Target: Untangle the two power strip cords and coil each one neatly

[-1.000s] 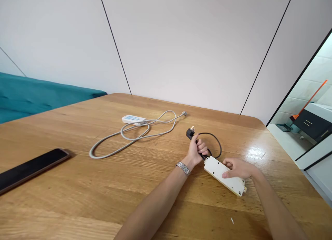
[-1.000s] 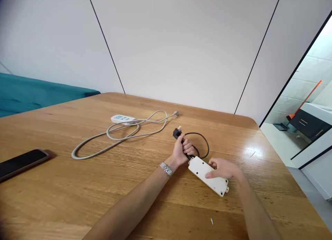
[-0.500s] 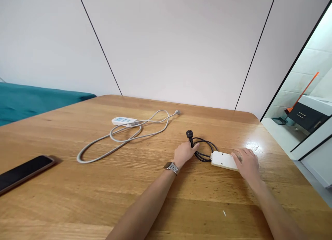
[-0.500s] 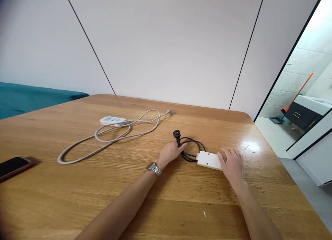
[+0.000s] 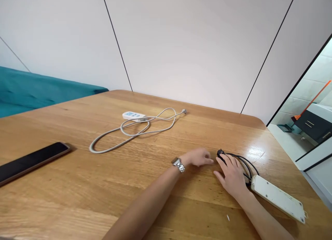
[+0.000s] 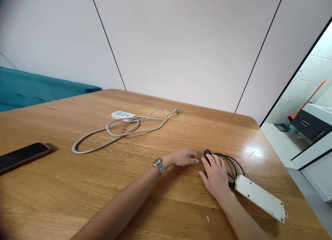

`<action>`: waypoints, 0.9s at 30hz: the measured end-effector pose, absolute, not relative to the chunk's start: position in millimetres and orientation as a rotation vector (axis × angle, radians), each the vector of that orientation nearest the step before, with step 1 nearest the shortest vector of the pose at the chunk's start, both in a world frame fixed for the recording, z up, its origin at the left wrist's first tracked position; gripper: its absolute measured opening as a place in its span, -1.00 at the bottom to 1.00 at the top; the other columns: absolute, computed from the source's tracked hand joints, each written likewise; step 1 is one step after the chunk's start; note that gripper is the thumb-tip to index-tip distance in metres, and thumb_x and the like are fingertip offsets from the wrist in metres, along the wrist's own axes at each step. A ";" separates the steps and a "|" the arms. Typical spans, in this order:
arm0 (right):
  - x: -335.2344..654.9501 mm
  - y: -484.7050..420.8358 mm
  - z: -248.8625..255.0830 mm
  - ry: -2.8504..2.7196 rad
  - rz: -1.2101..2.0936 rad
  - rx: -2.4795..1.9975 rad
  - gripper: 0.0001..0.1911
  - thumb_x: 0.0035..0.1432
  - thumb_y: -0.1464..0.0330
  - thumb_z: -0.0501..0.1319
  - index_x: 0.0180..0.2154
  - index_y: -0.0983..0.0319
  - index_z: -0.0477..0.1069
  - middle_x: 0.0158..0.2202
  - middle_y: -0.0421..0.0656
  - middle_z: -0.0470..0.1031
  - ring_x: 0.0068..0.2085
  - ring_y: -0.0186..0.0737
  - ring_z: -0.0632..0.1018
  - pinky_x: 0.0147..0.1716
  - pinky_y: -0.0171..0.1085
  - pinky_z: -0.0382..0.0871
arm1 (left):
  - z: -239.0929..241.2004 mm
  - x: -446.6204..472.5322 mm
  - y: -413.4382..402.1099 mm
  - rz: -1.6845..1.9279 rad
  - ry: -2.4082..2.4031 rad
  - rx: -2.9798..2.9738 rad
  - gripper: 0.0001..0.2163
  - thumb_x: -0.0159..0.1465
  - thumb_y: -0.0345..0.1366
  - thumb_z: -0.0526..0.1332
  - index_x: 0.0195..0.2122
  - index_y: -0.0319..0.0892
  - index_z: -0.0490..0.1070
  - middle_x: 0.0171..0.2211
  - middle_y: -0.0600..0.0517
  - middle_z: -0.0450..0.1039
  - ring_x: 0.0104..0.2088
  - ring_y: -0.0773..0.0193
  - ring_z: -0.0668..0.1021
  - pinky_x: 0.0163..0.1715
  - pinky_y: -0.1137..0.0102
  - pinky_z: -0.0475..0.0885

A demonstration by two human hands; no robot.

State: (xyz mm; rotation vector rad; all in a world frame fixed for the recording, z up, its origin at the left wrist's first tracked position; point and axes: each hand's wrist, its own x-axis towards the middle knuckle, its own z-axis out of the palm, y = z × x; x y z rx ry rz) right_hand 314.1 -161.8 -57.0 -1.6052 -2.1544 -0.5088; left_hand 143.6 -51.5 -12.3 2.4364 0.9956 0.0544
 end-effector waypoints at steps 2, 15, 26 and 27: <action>326.3 -155.4 -56.9 -2.157 -0.535 -1.655 -0.71 0.22 0.38 0.09 -0.07 0.18 0.47 0.07 -0.07 0.42 0.03 -0.03 0.37 0.01 -0.06 0.22 | -7.8 113.2 -30.5 0.313 1.230 2.359 -0.68 0.24 -0.06 0.07 -0.32 -0.17 0.50 -0.37 -0.02 0.56 -0.37 0.21 0.54 -0.39 0.42 0.35; 418.3 -121.0 -67.8 -1.763 -0.693 -1.856 -0.67 0.14 0.50 0.01 -0.18 0.22 0.50 -0.08 -0.06 0.50 -0.08 -0.05 0.43 -0.12 -0.11 0.26 | 5.3 -7.4 88.6 0.706 1.959 2.164 -0.57 0.15 -0.27 0.19 0.04 -0.36 0.32 0.10 -0.32 0.34 0.15 -0.16 0.31 0.10 0.06 0.18; 369.6 -134.3 -49.5 -1.723 -0.614 -1.459 -0.77 0.20 0.34 0.12 -0.11 0.23 0.41 -0.07 -0.01 0.45 0.00 -0.06 0.43 0.03 -0.05 0.24 | 45.0 40.9 77.5 1.075 1.716 2.049 -0.72 0.25 -0.31 0.11 -0.61 -0.20 0.21 -0.66 0.09 0.19 -0.42 0.28 0.41 -0.39 0.43 0.24; 354.8 -134.5 -49.2 -1.778 -0.519 -1.401 -0.75 0.20 0.33 0.12 -0.09 0.22 0.40 -0.08 -0.02 0.46 0.00 -0.06 0.43 0.03 -0.04 0.25 | 59.1 46.0 71.6 1.123 1.673 2.015 -0.72 0.27 -0.31 0.08 -0.59 -0.20 0.23 -0.66 0.10 0.17 -0.50 0.33 0.36 -0.45 0.45 0.21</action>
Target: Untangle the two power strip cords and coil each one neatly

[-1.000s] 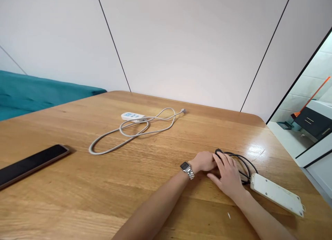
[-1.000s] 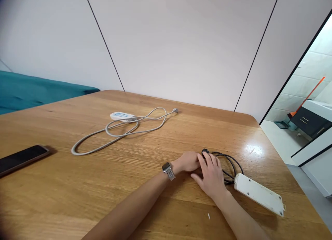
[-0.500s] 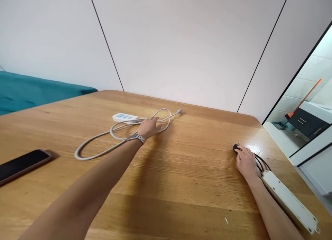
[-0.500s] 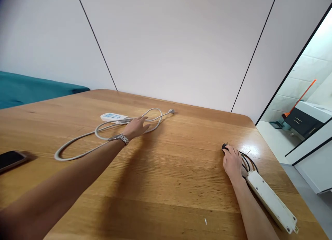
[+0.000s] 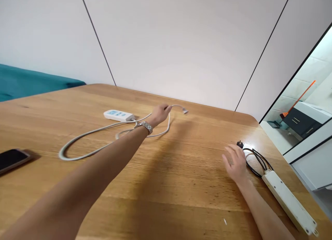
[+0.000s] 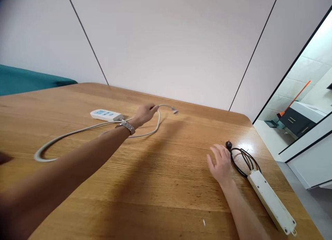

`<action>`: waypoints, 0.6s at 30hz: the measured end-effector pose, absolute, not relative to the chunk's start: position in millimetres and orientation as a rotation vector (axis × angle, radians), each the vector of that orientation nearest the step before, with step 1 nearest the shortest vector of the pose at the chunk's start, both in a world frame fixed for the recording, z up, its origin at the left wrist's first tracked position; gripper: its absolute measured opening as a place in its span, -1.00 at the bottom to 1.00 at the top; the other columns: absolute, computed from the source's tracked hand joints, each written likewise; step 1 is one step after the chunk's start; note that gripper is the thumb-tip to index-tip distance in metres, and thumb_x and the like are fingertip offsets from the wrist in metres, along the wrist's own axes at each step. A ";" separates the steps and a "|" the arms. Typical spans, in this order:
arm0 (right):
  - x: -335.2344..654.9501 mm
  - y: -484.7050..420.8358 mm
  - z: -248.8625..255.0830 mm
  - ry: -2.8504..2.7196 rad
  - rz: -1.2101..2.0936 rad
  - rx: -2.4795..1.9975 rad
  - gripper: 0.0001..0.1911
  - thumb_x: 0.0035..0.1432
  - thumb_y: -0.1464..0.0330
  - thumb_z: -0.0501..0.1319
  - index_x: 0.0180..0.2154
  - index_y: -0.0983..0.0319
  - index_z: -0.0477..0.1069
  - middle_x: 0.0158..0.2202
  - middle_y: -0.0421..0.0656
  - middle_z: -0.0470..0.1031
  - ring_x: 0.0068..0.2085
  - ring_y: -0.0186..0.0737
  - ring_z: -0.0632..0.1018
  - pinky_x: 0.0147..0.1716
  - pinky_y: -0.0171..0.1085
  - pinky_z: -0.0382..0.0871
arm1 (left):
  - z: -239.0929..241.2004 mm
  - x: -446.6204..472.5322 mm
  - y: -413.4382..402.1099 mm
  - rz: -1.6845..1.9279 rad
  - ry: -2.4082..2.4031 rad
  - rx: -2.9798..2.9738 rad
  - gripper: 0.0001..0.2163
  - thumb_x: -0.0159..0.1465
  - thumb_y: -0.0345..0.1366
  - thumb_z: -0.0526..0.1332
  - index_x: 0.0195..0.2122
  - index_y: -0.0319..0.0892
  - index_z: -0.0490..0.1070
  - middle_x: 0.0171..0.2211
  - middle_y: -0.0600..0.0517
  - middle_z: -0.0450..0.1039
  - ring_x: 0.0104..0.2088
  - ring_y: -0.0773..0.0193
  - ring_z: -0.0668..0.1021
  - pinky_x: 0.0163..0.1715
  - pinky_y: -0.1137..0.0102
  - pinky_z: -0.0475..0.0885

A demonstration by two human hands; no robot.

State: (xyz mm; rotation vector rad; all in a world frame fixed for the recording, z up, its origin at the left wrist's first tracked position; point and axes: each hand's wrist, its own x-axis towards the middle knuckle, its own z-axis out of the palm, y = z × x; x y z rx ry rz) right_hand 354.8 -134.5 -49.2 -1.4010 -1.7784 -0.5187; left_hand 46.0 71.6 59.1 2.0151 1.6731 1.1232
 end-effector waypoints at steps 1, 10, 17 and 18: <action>338.4 -133.2 -48.2 -1.817 -0.411 -1.349 -0.72 0.20 0.31 0.12 -0.05 0.21 0.39 -0.07 -0.02 0.46 0.01 -0.06 0.43 0.04 -0.03 0.25 | 74.1 52.0 63.3 1.175 1.605 1.974 -0.72 0.30 -0.30 0.03 -0.57 -0.20 0.24 -0.67 0.12 0.14 -0.57 0.38 0.31 -0.51 0.47 0.19; 181.2 -85.1 1.1 -1.554 0.890 -0.936 -0.14 -0.04 -0.19 0.15 0.13 0.25 0.21 0.07 0.05 0.39 0.10 -0.02 0.40 0.06 -0.05 0.28 | 196.6 120.5 -71.8 1.398 0.489 1.211 -0.90 0.29 -0.32 0.05 -0.24 -0.21 0.29 -0.61 0.21 0.03 -0.72 0.58 0.17 -0.65 0.62 0.11; 230.0 -101.2 -14.7 -2.080 1.928 -1.116 -0.39 -0.01 -0.16 0.14 -0.49 0.29 0.46 -0.72 -0.25 0.36 -0.69 -0.37 0.38 -0.64 -0.37 0.24 | 263.3 72.3 -82.4 1.645 0.507 1.098 -0.72 0.38 -0.50 -0.23 -0.44 -0.22 0.11 -0.62 0.18 -0.21 -0.75 0.63 0.02 -0.57 0.60 -0.22; 249.0 -103.3 -13.2 -2.020 1.935 -1.186 -0.38 -0.02 -0.18 0.12 -0.51 0.29 0.44 -0.76 -0.28 0.31 -0.72 -0.39 0.33 -0.69 -0.39 0.18 | 262.9 56.6 -72.3 1.738 0.568 1.080 -0.73 0.40 -0.41 -0.15 -0.48 -0.19 0.09 -0.64 0.19 -0.22 -0.75 0.59 -0.01 -0.62 0.58 -0.24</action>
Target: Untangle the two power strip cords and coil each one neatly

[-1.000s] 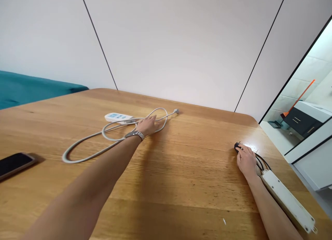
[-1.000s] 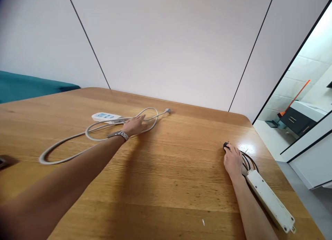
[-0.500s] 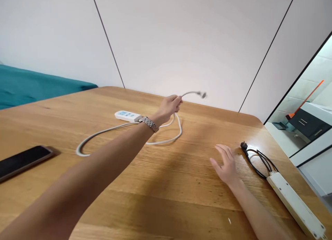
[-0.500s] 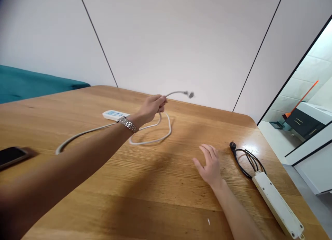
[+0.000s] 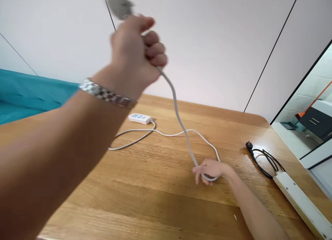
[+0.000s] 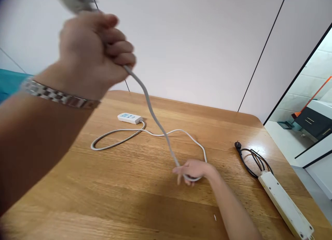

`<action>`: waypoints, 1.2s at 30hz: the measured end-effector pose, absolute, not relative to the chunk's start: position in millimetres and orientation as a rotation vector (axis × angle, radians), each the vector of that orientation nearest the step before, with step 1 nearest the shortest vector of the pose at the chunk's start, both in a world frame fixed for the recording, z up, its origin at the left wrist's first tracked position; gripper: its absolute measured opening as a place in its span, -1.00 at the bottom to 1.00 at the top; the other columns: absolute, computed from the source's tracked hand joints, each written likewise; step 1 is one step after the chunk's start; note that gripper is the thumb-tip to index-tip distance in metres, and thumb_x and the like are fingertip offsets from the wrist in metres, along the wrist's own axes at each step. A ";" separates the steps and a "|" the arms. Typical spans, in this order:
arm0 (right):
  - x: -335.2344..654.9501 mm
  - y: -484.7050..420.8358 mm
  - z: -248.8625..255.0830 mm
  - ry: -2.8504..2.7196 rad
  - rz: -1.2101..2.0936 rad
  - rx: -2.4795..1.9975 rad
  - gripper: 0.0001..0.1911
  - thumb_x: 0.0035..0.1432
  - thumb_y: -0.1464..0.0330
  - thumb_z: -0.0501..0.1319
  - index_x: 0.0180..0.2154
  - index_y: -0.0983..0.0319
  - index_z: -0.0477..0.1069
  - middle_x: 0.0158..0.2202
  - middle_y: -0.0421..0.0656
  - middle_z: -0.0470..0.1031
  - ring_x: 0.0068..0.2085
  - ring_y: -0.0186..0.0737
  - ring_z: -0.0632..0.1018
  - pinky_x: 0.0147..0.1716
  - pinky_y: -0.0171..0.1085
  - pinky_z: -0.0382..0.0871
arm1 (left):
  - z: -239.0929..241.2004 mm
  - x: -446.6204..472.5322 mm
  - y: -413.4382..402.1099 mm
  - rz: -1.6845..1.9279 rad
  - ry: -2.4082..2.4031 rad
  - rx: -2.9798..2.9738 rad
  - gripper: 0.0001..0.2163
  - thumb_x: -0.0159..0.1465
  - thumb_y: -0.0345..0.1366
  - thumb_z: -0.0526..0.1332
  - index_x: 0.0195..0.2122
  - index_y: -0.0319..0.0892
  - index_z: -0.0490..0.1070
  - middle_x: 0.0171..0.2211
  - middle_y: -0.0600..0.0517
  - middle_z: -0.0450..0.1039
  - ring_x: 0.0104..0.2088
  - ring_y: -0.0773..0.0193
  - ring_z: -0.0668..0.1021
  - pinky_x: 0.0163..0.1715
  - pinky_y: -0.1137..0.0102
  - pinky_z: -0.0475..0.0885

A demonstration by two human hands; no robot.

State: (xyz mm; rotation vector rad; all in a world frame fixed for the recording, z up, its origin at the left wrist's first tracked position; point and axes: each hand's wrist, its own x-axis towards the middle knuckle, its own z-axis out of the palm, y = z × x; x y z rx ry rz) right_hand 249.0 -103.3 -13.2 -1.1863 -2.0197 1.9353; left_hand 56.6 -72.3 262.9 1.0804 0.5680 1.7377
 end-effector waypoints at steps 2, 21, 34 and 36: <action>286.6 -106.7 -2.7 -1.887 1.964 -1.105 -0.42 -0.09 -0.17 0.18 -0.51 0.26 0.40 -0.77 -0.32 0.27 -0.75 -0.43 0.25 -0.75 -0.42 0.02 | 251.9 25.8 -48.9 1.782 0.730 1.064 -0.69 0.39 -0.26 -0.05 -0.53 -0.16 0.07 -0.70 0.21 -0.19 -0.74 0.53 -0.06 -0.69 0.53 -0.24; 258.1 -130.3 55.8 -1.510 0.582 -1.083 -0.38 0.26 -0.09 -0.19 0.02 0.19 0.29 0.01 -0.01 0.39 0.08 -0.09 0.38 0.05 -0.07 0.30 | 68.3 160.4 -102.8 1.007 0.618 1.056 -0.59 -0.02 -0.01 0.35 -0.53 -0.15 0.16 -0.67 0.23 -0.02 -0.68 0.53 0.05 -0.71 0.53 -0.05; 249.7 -124.9 37.9 -1.270 0.156 -0.835 -0.49 0.24 0.01 -0.02 0.07 0.19 0.15 0.01 0.01 0.28 -0.03 -0.08 0.44 -0.10 -0.06 0.39 | 97.3 163.9 -96.5 1.359 0.528 0.936 -0.56 0.04 -0.02 0.35 -0.66 -0.20 0.16 -0.69 0.17 0.11 -0.65 0.50 0.20 -0.67 0.55 0.14; 256.8 -111.6 26.3 -1.197 0.140 -0.834 -0.60 0.27 0.07 -0.07 -0.12 0.21 0.30 -0.13 -0.06 0.37 -0.09 -0.11 0.45 -0.10 -0.06 0.37 | 111.1 145.8 -97.0 1.343 0.431 0.862 -0.51 0.11 -0.05 0.31 -0.68 -0.19 0.04 -0.68 0.16 0.10 -0.63 0.49 0.26 -0.62 0.56 0.23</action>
